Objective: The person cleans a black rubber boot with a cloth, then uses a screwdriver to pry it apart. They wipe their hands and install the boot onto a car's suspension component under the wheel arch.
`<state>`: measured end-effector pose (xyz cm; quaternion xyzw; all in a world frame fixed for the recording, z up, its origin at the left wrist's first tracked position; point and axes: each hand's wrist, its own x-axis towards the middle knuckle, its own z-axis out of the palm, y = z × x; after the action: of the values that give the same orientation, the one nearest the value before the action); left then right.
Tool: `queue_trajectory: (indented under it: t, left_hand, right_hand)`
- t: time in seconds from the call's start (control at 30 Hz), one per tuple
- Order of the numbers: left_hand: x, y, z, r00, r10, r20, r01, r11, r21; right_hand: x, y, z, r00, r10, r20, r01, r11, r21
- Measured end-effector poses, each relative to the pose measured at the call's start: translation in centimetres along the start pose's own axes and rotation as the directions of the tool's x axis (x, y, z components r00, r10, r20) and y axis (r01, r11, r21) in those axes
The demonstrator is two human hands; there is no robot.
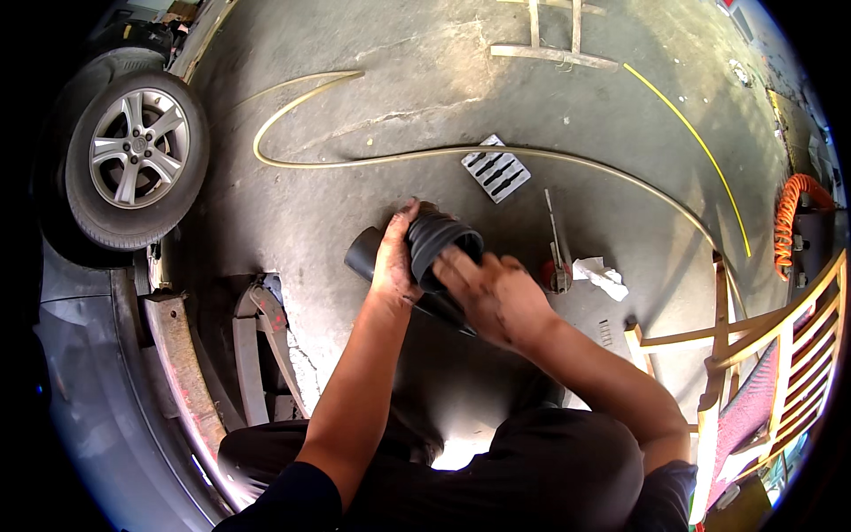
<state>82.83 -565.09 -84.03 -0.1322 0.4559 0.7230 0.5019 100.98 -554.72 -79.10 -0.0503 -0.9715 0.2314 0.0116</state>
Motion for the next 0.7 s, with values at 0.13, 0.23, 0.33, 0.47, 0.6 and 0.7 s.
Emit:
queue_trajectory:
  t: [0.13,0.23,0.33,0.47,0.6,0.7]
  left_hand:
    - [-0.7,-0.5,2.1,0.962,0.237,-0.136,-0.195,0.943,0.269]
    - [-1.7,-1.0,1.3,0.973,0.23,0.012,-0.228,0.956,0.186]
    - [-2.5,-0.4,0.9,0.926,0.183,0.33,-0.151,0.981,-0.119]
    - [-2.4,0.6,2.2,0.894,0.184,0.41,-0.085,0.965,-0.247]
    - [-3.6,0.9,2.0,0.981,0.186,0.052,-0.191,0.973,0.131]
    - [-2.9,-0.9,1.1,0.911,0.408,-0.066,-0.375,0.883,0.282]
  right_hand:
    - [0.8,0.7,4.4,0.996,0.08,0.03,-0.081,0.997,0.001]
    - [0.5,-1.2,2.4,0.999,0.032,0.007,-0.03,0.799,0.6]
    - [-0.6,-1.7,2.0,0.971,-0.15,0.188,-0.24,-0.525,0.817]
    - [0.6,-0.8,0.1,0.983,-0.129,0.134,-0.17,-0.332,0.928]
    - [0.9,-0.1,0.3,0.999,-0.036,0.003,0.036,0.994,0.108]
    - [0.2,-0.7,2.0,0.999,-0.01,0.049,0.008,0.999,0.038]
